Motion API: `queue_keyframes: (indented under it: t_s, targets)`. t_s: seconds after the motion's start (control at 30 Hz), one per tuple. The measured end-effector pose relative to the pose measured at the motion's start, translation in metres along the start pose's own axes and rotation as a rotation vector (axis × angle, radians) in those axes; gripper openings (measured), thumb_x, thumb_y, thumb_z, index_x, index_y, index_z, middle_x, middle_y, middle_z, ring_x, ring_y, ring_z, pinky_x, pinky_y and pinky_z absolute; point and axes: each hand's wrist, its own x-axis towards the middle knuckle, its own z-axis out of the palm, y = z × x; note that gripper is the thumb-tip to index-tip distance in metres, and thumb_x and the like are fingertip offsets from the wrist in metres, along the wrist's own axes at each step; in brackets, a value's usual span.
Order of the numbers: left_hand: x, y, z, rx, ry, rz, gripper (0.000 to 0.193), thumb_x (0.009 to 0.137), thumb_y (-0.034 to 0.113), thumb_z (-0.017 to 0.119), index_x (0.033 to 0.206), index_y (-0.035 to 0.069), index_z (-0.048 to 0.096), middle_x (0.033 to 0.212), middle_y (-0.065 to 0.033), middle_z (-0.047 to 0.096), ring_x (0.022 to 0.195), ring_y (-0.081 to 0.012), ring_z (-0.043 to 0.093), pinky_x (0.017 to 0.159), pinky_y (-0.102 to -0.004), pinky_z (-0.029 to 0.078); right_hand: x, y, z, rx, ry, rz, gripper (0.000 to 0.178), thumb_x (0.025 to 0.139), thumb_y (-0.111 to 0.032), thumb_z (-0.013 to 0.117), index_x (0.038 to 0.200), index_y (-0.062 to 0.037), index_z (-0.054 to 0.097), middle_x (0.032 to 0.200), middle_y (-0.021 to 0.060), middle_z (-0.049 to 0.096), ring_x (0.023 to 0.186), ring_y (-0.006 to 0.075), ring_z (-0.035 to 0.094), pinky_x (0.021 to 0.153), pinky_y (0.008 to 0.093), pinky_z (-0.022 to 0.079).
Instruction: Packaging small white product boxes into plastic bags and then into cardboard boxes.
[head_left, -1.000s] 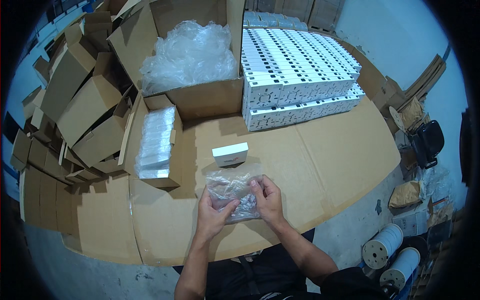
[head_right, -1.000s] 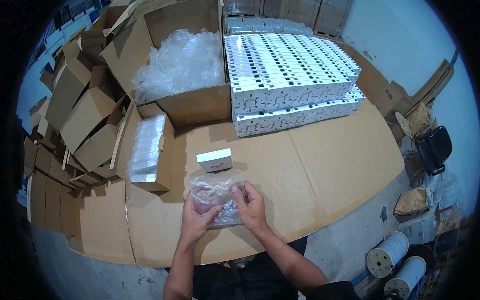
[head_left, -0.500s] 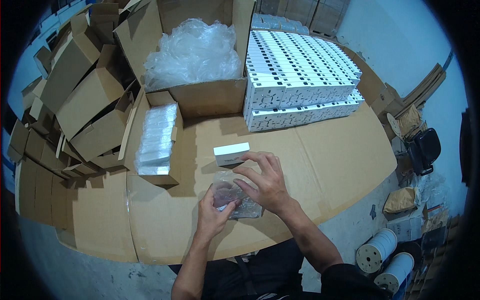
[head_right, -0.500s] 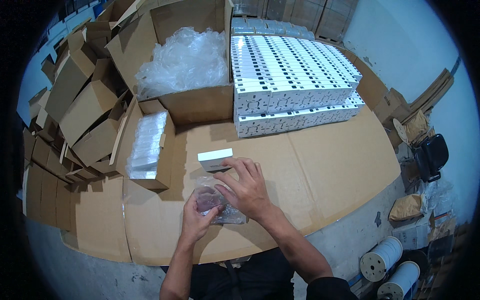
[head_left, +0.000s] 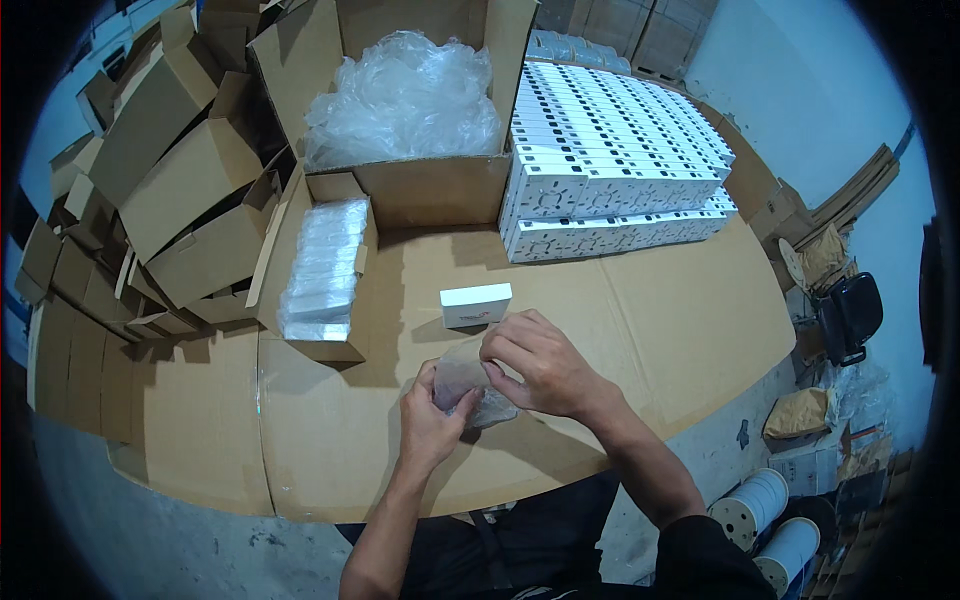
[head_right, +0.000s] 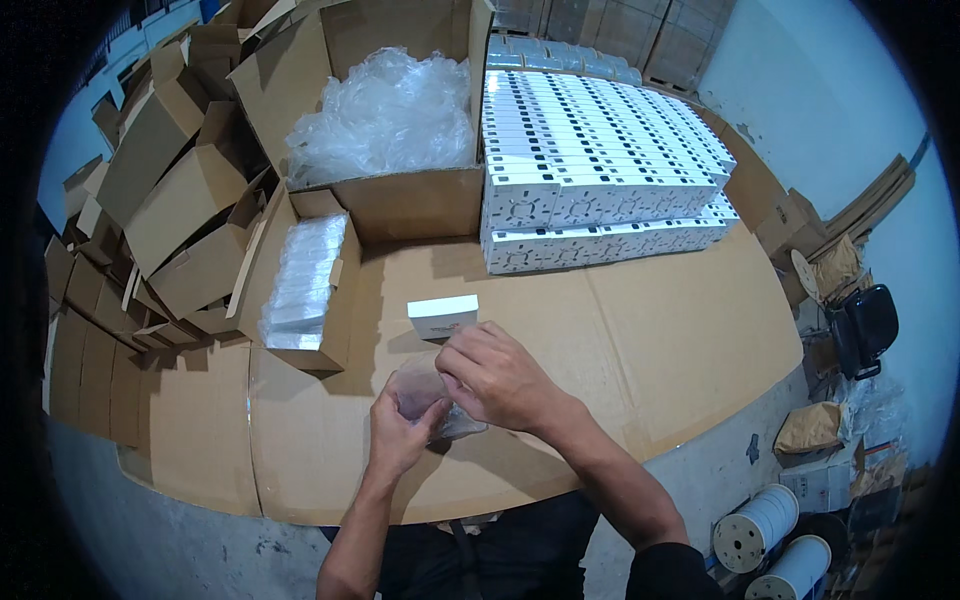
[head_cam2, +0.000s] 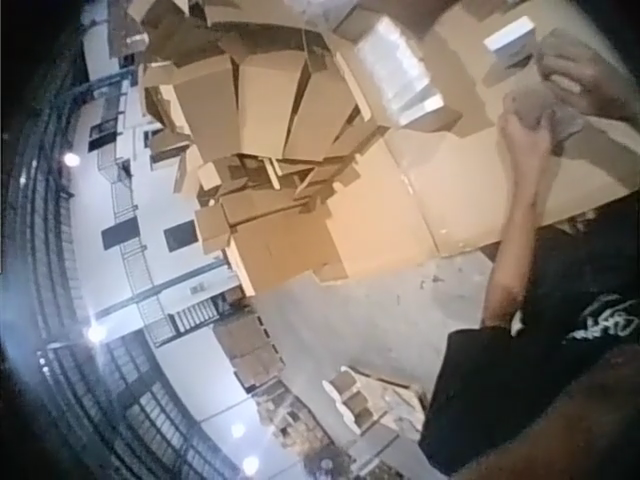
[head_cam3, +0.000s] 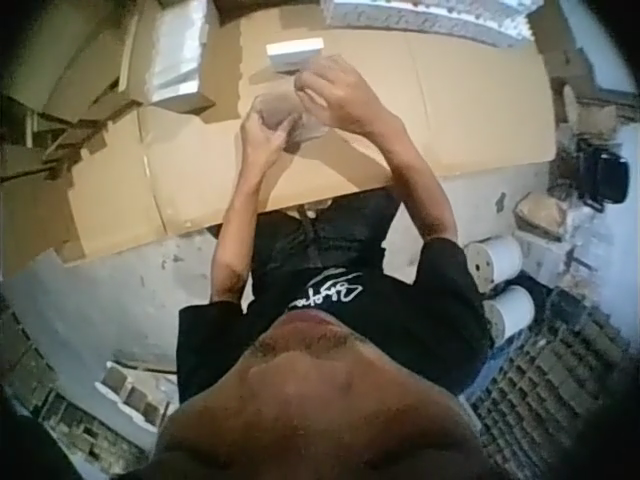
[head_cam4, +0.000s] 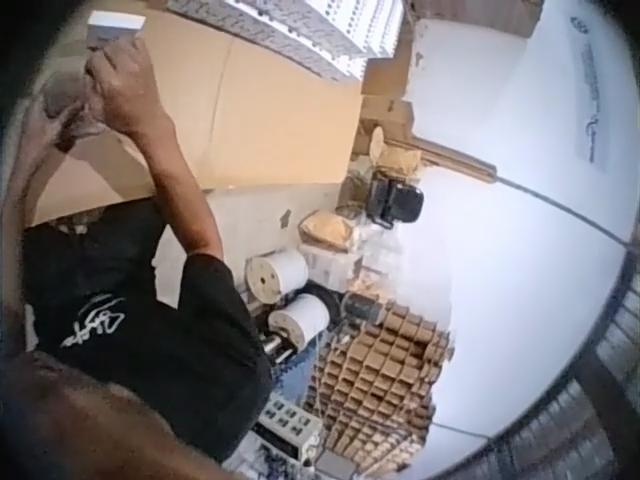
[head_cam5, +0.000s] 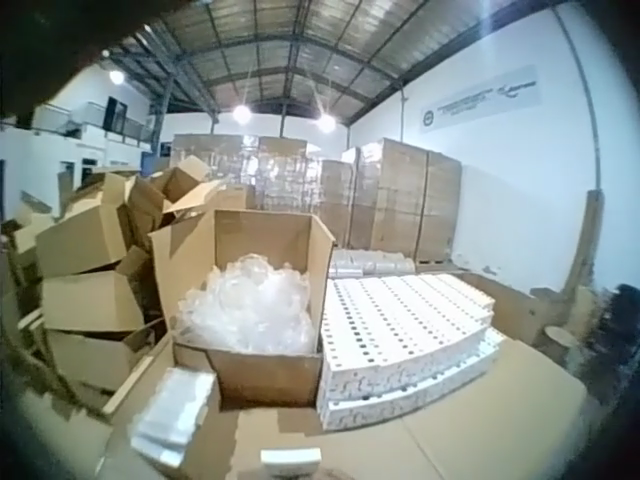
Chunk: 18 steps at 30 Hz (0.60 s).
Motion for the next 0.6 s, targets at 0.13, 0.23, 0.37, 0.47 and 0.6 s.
queue_keyframes:
  t_s: [0.13,0.23,0.37,0.47,0.6]
  targets:
    - [-0.001,0.007,-0.002,-0.003,-0.029,0.017,0.043,0.081,0.006,0.081,0.119,0.001,0.061,0.106,-0.016,0.073,0.099,-0.0249,0.072,0.088,-0.0365,0.054,0.009,0.0,-0.011,0.085,-0.326,0.107,0.017,0.085,-0.015,0.072,0.092,-0.0038,0.06,0.083,0.0137,0.064,0.083,0.0323,0.066,0.078,0.042,0.052]
    - [-0.002,0.009,-0.006,-0.005,-0.044,0.014,0.044,0.081,0.005,0.08,0.12,0.001,0.061,0.106,-0.0157,0.073,0.101,-0.024,0.071,0.088,-0.0361,0.054,0.028,-0.01,-0.024,0.337,-0.565,0.376,0.027,0.089,-0.026,0.069,0.101,-0.0028,0.063,0.09,0.0165,0.069,0.085,0.0347,0.068,0.076,0.0449,0.053]
    - [-0.002,0.006,-0.004,-0.052,-0.053,0.032,0.046,0.079,0.006,0.082,0.12,0.001,0.061,0.106,-0.0152,0.073,0.101,-0.0228,0.071,0.087,-0.0357,0.055,0.038,-0.003,-0.029,0.206,-0.751,0.226,0.035,0.091,-0.031,0.067,0.115,-0.0061,0.067,0.107,0.0185,0.072,0.094,0.0341,0.07,0.081,0.0454,0.056]
    - [-0.002,0.008,-0.005,-0.043,-0.123,0.008,0.051,0.077,0.008,0.086,0.121,0.0,0.061,0.107,-0.0146,0.073,0.101,-0.0221,0.071,0.087,-0.0355,0.056,0.037,0.005,-0.026,0.283,-0.608,0.061,0.042,0.091,-0.031,0.068,0.129,-0.0146,0.067,0.119,0.0164,0.071,0.105,0.0334,0.07,0.091,0.0444,0.057]
    - [-0.002,0.01,-0.007,-0.052,-0.143,-0.078,0.057,0.074,0.012,0.089,0.123,-0.001,0.063,0.107,-0.0136,0.074,0.1,-0.0225,0.072,0.088,-0.0362,0.056,0.036,0.005,-0.032,0.247,-0.585,0.064,0.047,0.089,-0.031,0.07,0.134,-0.0192,0.066,0.133,0.013,0.066,0.115,0.0353,0.067,0.099,0.0459,0.055]
